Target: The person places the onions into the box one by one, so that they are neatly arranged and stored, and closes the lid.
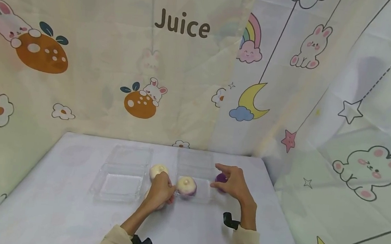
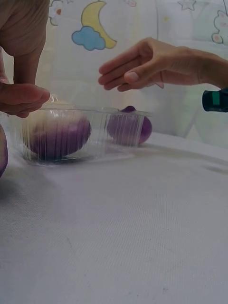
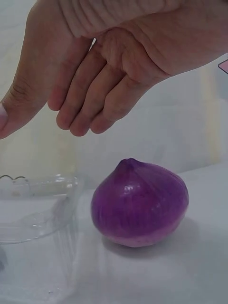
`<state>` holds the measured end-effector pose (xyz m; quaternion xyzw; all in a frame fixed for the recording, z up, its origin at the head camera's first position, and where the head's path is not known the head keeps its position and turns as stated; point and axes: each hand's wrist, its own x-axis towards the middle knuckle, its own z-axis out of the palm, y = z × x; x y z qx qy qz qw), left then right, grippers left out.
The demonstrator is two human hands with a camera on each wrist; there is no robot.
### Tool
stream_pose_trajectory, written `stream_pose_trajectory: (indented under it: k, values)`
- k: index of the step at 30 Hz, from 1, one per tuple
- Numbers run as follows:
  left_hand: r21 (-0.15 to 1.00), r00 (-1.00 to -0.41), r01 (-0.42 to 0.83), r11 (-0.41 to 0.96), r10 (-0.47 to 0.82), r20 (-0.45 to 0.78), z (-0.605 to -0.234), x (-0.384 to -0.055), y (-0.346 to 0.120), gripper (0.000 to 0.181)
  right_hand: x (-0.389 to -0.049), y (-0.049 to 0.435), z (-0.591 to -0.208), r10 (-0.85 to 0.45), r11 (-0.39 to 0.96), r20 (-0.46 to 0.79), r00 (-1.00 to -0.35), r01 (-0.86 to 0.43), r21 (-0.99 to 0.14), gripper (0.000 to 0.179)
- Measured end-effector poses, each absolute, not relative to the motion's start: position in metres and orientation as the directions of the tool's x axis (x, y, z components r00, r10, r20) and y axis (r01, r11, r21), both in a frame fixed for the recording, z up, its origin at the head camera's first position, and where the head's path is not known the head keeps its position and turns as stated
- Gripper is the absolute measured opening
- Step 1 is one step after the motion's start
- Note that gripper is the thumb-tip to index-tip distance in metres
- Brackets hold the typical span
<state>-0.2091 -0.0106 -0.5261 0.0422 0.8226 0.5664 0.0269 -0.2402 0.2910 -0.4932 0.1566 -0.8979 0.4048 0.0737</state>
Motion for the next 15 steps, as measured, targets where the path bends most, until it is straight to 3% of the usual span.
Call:
stream_pose_trajectory:
  k: [15]
  values:
    - [0.942,-0.994,0.072,0.327,0.105,0.039,-0.527,-0.209,-0.011,0.016,-0.243,0.309,-0.503,-0.2,0.619,0.261,-0.944,-0.328,-0.714,0.077]
